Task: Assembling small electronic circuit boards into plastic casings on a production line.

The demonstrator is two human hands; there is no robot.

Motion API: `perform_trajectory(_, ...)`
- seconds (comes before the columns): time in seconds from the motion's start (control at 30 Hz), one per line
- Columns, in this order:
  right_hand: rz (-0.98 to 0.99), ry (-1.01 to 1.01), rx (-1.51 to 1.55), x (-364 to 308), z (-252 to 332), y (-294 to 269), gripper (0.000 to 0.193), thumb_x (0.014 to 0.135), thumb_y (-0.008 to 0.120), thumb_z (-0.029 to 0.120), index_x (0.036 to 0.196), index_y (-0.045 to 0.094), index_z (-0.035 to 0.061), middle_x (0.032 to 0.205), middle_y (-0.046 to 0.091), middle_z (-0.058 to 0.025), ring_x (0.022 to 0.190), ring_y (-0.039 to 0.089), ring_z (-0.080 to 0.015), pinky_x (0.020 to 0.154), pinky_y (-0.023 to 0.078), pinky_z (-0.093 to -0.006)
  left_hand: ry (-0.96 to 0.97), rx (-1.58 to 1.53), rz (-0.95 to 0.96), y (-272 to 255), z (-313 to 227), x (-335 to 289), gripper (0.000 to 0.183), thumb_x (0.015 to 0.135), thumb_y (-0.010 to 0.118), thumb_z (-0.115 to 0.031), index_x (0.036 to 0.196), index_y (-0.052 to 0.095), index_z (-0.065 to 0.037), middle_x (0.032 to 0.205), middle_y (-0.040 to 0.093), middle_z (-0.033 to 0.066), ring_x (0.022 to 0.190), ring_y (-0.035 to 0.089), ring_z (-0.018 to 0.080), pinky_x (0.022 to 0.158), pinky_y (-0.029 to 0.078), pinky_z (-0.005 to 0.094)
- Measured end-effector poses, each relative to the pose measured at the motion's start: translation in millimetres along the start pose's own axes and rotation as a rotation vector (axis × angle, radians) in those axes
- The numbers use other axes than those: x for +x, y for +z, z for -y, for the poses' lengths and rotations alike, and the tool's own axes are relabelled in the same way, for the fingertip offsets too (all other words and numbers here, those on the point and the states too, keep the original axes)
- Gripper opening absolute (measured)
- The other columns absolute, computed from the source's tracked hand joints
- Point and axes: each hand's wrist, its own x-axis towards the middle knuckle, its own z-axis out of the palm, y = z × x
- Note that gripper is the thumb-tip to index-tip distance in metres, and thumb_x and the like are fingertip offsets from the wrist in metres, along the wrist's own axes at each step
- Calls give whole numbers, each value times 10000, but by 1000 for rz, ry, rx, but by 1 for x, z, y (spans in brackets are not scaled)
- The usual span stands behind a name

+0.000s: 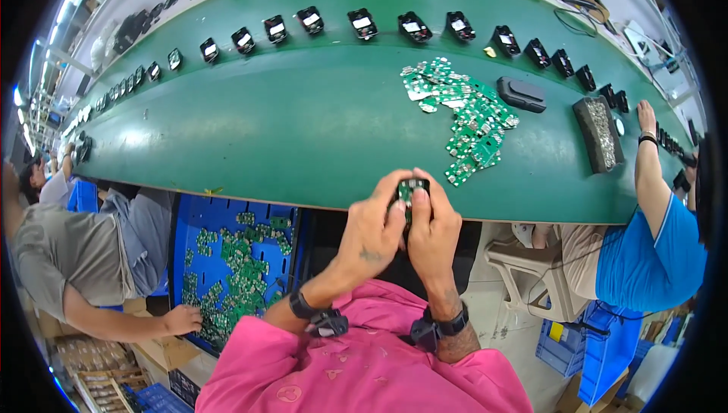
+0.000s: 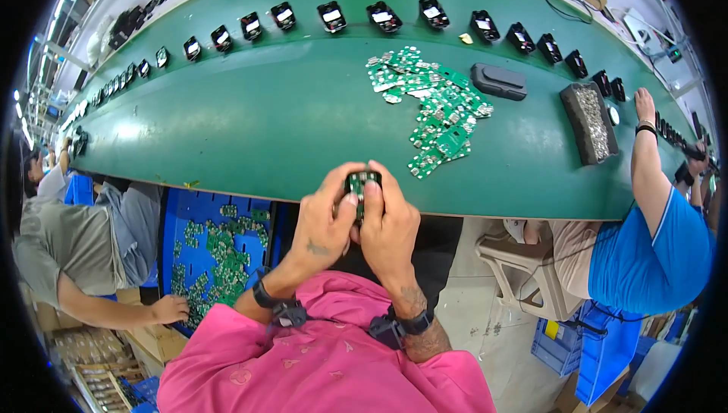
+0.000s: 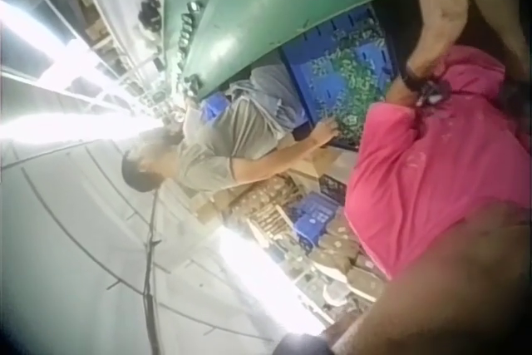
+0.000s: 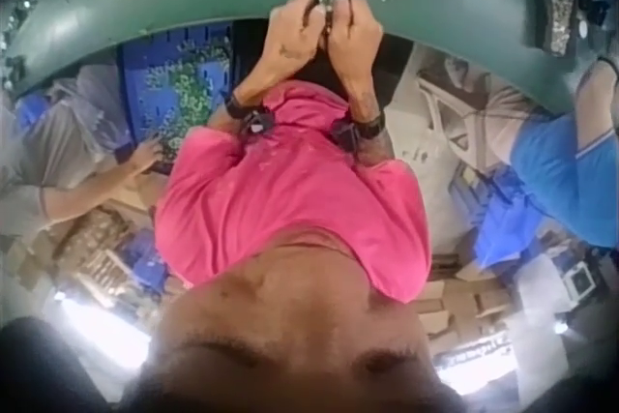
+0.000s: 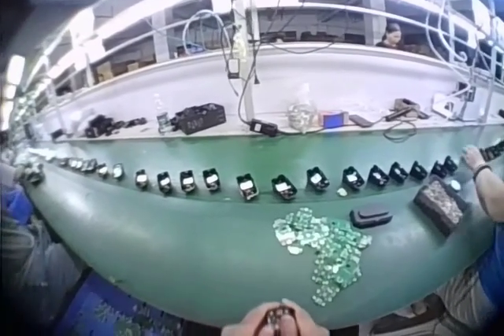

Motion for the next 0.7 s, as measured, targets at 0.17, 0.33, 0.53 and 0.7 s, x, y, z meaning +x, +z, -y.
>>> perform_trajectory(0.17,229,90,-129,35,35,30,357,996,565,201,1253,599,-46,755,671,-201,671,680,-365,586,495,-449,-202,-436,46,-55,8,27,352,989,459,-64,1338,476,-21,840,639,90,536,607,129,502,495,276)
perform_trajectory(0.33,327,-170,-218,33,22,69,324,945,651,153,1203,625,-40,658,586,-111,557,568,-262,566,456,-400,-63,-208,-301,-175,49,69,357,1013,491,-178,1341,481,-38,819,632,49,532,595,118,460,394,228)
perform_trajectory(0.53,346,-348,-406,26,9,93,148,873,702,114,983,682,18,679,598,-89,556,574,-273,545,448,-400,-164,31,-660,-378,129,163,334,981,517,-103,1299,541,-3,911,682,109,552,660,173,495,492,272)
perform_trajectory(0.7,357,-279,-478,29,14,95,134,855,719,117,950,678,32,632,554,-54,525,549,-243,492,416,-383,-184,260,-880,-448,161,245,276,961,544,-88,1211,613,5,900,696,166,549,691,231,567,559,350)
